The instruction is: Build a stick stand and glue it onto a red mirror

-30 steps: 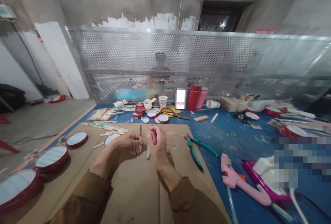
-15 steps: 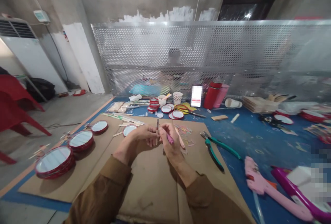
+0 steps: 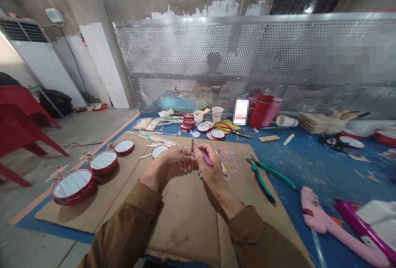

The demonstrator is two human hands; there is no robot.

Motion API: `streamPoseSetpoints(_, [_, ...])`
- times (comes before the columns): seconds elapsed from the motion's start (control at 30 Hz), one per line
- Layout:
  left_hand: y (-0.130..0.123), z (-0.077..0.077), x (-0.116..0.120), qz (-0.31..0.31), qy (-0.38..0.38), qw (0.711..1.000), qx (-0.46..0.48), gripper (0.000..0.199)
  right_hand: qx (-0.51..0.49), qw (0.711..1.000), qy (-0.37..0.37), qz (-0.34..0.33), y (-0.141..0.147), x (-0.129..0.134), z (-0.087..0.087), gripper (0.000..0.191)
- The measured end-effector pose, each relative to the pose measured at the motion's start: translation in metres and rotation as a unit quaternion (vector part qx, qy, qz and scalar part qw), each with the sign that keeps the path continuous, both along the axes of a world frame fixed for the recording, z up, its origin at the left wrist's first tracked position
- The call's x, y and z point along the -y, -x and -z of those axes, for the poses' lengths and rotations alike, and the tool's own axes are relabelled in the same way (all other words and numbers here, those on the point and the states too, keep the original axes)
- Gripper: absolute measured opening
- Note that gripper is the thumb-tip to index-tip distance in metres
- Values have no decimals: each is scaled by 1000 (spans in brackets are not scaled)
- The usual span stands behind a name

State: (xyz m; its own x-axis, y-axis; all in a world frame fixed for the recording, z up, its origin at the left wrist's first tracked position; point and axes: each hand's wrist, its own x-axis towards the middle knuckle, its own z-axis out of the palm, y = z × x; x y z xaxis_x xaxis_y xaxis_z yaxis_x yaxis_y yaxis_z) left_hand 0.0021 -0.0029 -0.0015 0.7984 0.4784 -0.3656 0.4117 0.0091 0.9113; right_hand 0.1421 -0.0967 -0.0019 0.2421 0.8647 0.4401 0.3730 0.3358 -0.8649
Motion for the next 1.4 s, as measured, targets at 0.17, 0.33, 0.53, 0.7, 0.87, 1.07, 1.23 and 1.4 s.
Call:
streamPoseSetpoints(0.17, [0, -3, 3, 4, -17, 1000, -2, 50, 6, 1000, 10, -12, -1, -1, 0, 25])
streamPoseSetpoints(0.33, [1, -6, 4, 4, -21, 1000, -2, 51, 44, 999, -2, -22, 0, 0, -1, 23])
streamPoseSetpoints(0.53, [1, -7, 5, 1, -26, 1000, -10, 44, 36, 999, 3, -15, 1, 0, -2, 23])
streamPoseSetpoints(0.7, [1, -8, 7, -14, -23, 1000, -9, 43, 37, 999, -3, -18, 2, -1, -1, 23])
streamPoseSetpoints(0.87, [2, -5, 5, -10, -22, 1000, -5, 41, 43, 999, 6, 9, 2, -1, 0, 22])
streamPoseSetpoints(1.07, [2, -2, 2, -10, -27, 1000, -6, 40, 54, 999, -7, -6, 2, 0, 0, 22])
streamPoseSetpoints(1.23, [0, -4, 3, -16, -29, 999, -14, 42, 50, 999, -4, 8, 4, 1, -2, 21])
streamPoseSetpoints(1.4, [0, -6, 5, -11, -26, 1000, -15, 46, 66, 998, -14, 12, 5, 1, -2, 22])
